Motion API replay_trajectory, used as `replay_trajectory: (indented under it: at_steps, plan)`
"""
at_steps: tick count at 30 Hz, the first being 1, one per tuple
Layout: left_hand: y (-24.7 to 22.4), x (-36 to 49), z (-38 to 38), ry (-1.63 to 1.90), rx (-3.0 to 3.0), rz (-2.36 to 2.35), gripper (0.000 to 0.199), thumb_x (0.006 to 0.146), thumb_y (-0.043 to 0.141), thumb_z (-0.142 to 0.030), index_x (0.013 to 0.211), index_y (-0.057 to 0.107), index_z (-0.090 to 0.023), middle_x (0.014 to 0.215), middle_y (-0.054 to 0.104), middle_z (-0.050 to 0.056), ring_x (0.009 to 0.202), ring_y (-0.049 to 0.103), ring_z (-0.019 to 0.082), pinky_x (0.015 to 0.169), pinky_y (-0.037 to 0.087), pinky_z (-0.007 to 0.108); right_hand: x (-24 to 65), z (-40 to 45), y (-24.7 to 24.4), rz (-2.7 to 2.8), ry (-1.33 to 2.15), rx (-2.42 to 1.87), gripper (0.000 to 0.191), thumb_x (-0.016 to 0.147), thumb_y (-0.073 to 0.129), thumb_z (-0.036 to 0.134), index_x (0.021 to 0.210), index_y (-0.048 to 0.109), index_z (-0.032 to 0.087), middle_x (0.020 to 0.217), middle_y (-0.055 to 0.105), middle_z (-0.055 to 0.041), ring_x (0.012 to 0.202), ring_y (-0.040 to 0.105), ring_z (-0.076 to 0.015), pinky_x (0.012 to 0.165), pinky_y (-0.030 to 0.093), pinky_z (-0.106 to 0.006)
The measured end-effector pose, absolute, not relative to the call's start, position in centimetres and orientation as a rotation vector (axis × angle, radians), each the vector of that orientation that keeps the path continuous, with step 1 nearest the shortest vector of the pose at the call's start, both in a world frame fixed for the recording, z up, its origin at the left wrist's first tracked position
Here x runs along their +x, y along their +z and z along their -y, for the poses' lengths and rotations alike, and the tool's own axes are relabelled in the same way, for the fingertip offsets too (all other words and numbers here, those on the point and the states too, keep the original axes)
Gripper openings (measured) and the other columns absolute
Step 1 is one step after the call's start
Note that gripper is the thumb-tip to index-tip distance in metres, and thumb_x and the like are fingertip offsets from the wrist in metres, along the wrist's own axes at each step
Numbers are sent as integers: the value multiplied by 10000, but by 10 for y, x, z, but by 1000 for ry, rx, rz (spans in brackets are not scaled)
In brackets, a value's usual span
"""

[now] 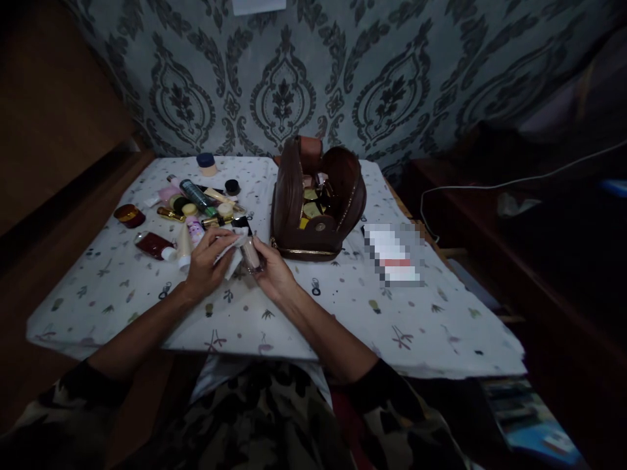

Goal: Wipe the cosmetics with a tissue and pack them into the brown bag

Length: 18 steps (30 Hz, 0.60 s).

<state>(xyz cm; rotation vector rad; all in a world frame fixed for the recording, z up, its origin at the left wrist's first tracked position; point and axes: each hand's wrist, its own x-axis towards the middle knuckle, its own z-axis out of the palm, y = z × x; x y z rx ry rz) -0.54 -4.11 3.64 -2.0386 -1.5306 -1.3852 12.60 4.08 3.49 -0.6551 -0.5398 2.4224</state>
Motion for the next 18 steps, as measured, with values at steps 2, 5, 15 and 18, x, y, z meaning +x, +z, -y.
replay_trajectory:
  at_steps: [2,5,15,18]
  plan:
    - [38,-7,40,-1384,-1953,1574,296,951,494,-130,1218,595,-211,1071,582,76,998,589,191,872,520,361,126,-40,32,610,2426,-635,112,787,773,267,790,729,165,673,710,29,571,604,-89,557,504,-191]
    - [39,-8,38,-1379,-1875,1618,287,953,496,-136,1222,583,-190,1096,583,85,1040,582,201,912,508,366,125,-39,30,678,2410,-607,185,737,825,313,790,727,166,671,706,26,572,598,-89,553,502,-187]
    - [31,-7,40,-1295,-2197,1536,355,936,464,-97,1261,565,-195,1086,559,97,1016,568,208,863,519,366,124,-45,29,541,2302,-560,80,802,763,203,792,685,196,721,706,61,642,626,-72,590,524,-162]
    - [31,-5,41,-1240,-2301,1432,361,914,463,-63,1236,573,-184,1087,562,114,1010,554,218,847,521,377,124,-48,29,462,2327,-603,77,856,710,223,797,674,189,717,709,44,632,625,-81,588,534,-174]
